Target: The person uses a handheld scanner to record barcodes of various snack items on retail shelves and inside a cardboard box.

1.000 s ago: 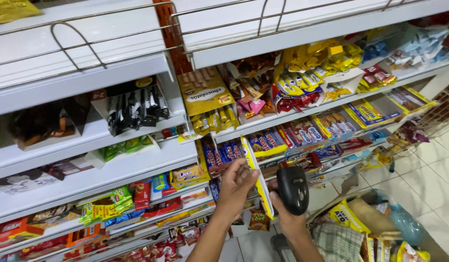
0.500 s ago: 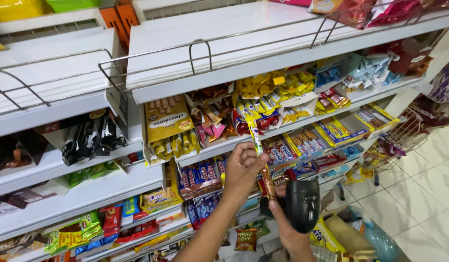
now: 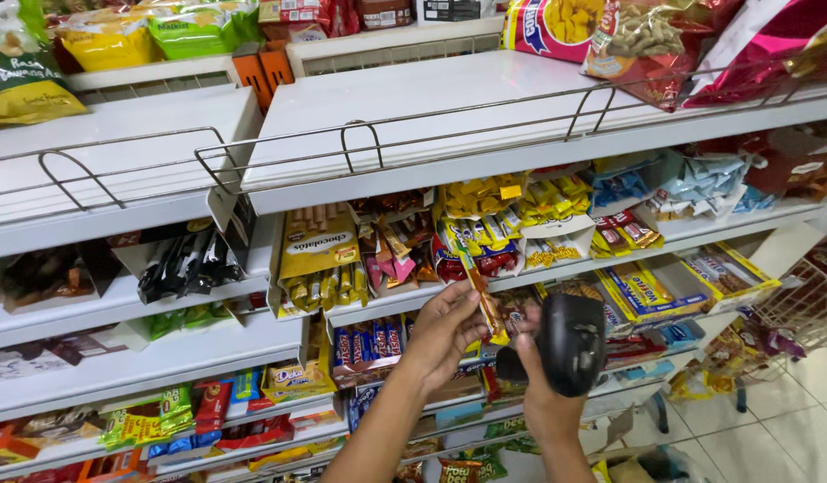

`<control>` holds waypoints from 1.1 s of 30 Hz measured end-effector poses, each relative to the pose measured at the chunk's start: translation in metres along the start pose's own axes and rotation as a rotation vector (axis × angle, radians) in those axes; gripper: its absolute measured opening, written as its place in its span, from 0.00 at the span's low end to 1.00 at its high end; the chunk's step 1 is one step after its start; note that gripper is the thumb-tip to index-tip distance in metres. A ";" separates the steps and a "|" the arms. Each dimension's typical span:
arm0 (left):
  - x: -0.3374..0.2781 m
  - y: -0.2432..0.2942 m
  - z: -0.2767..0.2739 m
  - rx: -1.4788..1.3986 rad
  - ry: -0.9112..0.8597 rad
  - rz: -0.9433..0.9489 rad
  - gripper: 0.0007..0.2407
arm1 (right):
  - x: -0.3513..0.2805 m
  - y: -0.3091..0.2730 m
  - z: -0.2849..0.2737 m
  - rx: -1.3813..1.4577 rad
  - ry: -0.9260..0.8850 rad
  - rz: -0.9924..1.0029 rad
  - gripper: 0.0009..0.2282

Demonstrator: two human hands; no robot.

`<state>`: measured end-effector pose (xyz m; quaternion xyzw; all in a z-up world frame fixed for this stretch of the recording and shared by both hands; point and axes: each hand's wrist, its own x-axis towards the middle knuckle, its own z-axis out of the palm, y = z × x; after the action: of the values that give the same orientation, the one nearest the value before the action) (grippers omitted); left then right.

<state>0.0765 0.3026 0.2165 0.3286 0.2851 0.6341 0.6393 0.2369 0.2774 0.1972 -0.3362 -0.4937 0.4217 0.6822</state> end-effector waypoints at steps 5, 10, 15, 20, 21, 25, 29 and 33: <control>0.014 -0.001 -0.005 -0.133 0.032 -0.001 0.09 | 0.013 0.028 -0.014 0.714 -0.373 -0.025 0.14; 0.018 0.009 -0.003 -0.150 0.004 0.034 0.13 | 0.025 0.012 0.007 0.619 -0.461 -0.051 0.14; 0.016 0.023 -0.006 -0.195 0.057 -0.053 0.18 | 0.032 0.018 0.011 0.732 -0.438 -0.045 0.12; 0.017 0.015 -0.020 -0.298 0.061 -0.044 0.15 | 0.056 0.064 0.013 0.681 -0.289 -0.059 0.11; 0.017 0.013 -0.023 -0.301 0.075 -0.048 0.14 | 0.060 0.071 0.014 0.670 -0.249 -0.064 0.11; 0.019 0.008 -0.029 -0.279 0.098 -0.075 0.11 | 0.068 0.076 0.014 0.854 -0.329 -0.068 0.10; 0.017 0.004 -0.024 -0.281 0.072 -0.096 0.10 | 0.072 0.066 0.020 0.686 -0.336 0.029 0.15; 0.003 -0.015 -0.013 -0.078 -0.001 -0.015 0.09 | 0.056 0.080 -0.015 0.752 -0.339 0.080 0.15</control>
<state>0.0755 0.3070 0.1971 0.3017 0.2622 0.6397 0.6565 0.2403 0.3612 0.1446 -0.0085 -0.3974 0.6484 0.6493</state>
